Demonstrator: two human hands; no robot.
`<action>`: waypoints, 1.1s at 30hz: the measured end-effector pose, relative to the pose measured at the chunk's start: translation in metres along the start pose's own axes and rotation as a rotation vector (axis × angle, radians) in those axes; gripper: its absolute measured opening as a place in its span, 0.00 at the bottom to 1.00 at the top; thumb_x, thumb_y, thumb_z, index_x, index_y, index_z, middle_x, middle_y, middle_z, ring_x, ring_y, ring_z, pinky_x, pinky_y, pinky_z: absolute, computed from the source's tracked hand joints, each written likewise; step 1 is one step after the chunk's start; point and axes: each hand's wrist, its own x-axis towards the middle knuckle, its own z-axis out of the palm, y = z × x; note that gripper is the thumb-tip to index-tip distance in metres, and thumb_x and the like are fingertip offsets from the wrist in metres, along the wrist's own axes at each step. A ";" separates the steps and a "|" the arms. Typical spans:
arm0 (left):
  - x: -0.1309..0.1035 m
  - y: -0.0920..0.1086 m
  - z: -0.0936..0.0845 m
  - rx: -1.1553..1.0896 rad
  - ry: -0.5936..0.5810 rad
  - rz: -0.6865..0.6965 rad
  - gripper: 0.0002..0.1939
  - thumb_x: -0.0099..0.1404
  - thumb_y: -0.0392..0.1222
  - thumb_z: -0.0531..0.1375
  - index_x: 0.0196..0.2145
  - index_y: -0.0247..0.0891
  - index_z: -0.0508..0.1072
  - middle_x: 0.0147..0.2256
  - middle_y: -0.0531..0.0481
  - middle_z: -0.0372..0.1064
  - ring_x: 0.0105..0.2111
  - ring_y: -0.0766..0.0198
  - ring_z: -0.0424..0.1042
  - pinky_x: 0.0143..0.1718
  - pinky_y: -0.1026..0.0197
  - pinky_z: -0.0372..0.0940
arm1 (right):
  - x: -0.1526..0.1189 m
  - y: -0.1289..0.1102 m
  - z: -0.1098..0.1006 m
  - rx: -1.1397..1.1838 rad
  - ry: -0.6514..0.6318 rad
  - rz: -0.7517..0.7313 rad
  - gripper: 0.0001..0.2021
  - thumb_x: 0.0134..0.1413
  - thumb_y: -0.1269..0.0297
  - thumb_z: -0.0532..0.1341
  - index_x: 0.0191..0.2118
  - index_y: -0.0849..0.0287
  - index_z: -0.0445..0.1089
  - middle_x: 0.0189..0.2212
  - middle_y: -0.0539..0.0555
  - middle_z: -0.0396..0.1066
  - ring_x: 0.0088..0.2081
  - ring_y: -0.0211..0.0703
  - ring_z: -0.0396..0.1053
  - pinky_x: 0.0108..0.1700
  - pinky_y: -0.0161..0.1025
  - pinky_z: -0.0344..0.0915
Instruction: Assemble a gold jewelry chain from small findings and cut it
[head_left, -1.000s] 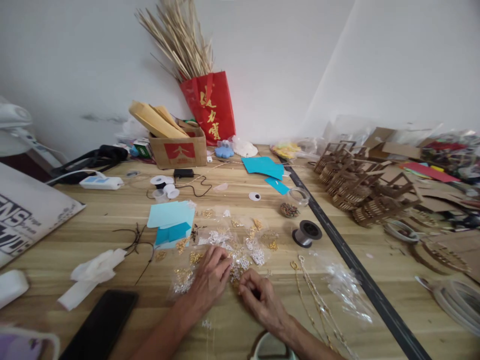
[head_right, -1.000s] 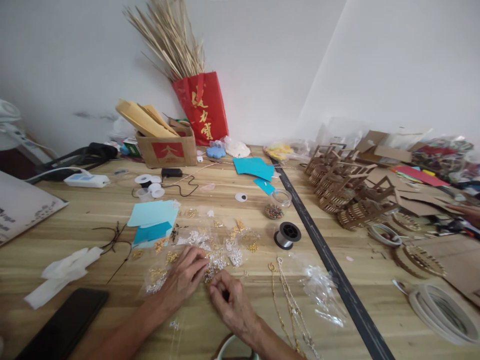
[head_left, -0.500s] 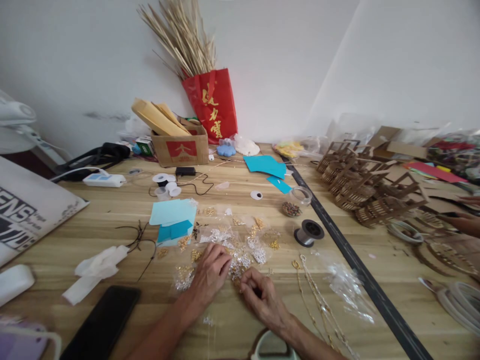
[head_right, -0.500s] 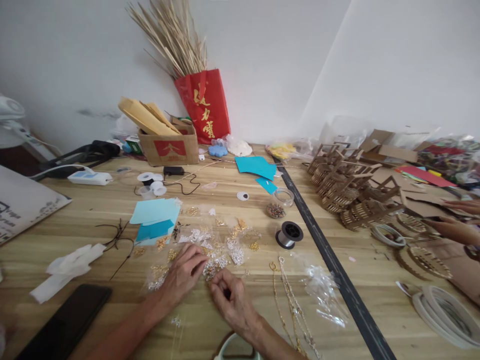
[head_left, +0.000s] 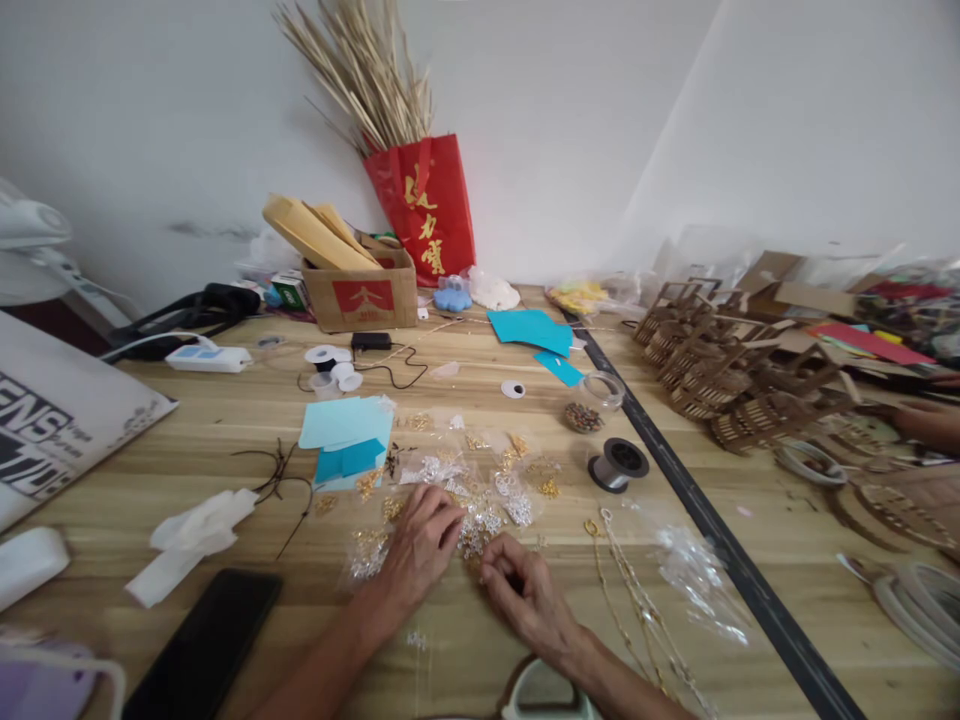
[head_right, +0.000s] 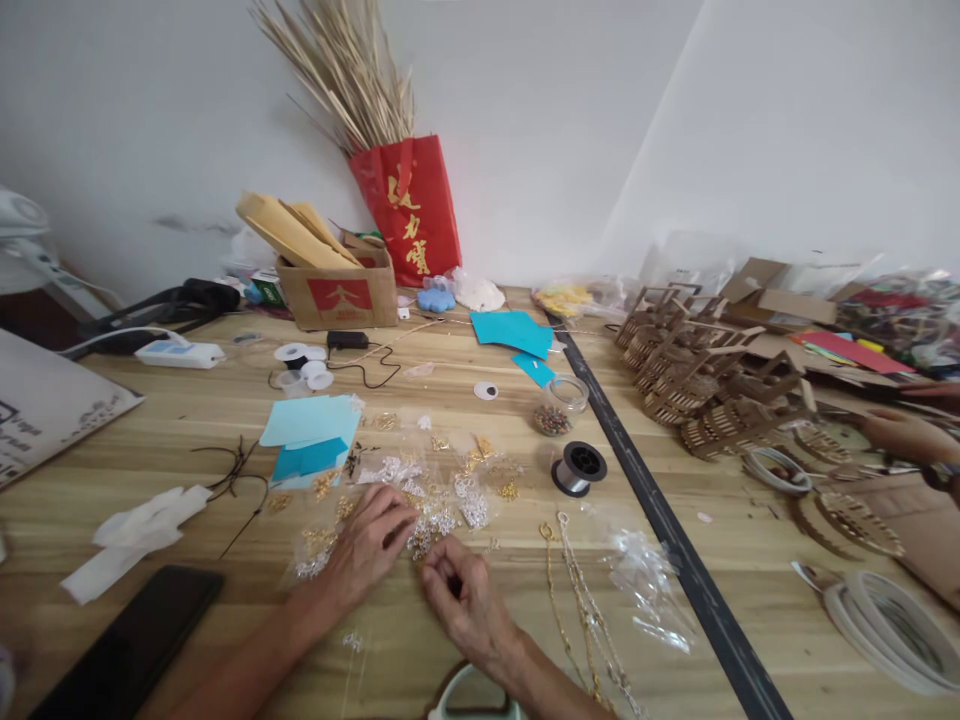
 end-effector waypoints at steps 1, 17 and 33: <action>0.000 -0.001 0.001 -0.020 0.013 -0.005 0.09 0.62 0.30 0.56 0.32 0.38 0.75 0.32 0.47 0.69 0.37 0.57 0.64 0.40 0.55 0.63 | 0.000 0.000 0.000 -0.003 0.004 -0.003 0.09 0.60 0.61 0.55 0.30 0.59 0.61 0.18 0.42 0.51 0.20 0.33 0.49 0.23 0.32 0.46; 0.006 -0.008 -0.014 -0.498 0.265 -0.546 0.13 0.62 0.46 0.57 0.37 0.35 0.75 0.29 0.48 0.74 0.33 0.58 0.72 0.37 0.59 0.65 | -0.001 0.000 0.000 0.015 -0.010 0.021 0.12 0.61 0.57 0.54 0.30 0.59 0.60 0.18 0.42 0.50 0.20 0.33 0.48 0.23 0.32 0.45; 0.006 -0.003 -0.016 -0.597 0.276 -0.566 0.15 0.63 0.49 0.55 0.34 0.34 0.75 0.19 0.56 0.61 0.21 0.66 0.63 0.25 0.66 0.59 | -0.001 -0.004 -0.001 -0.021 -0.005 0.000 0.11 0.60 0.58 0.54 0.30 0.59 0.60 0.18 0.42 0.50 0.21 0.33 0.49 0.23 0.32 0.46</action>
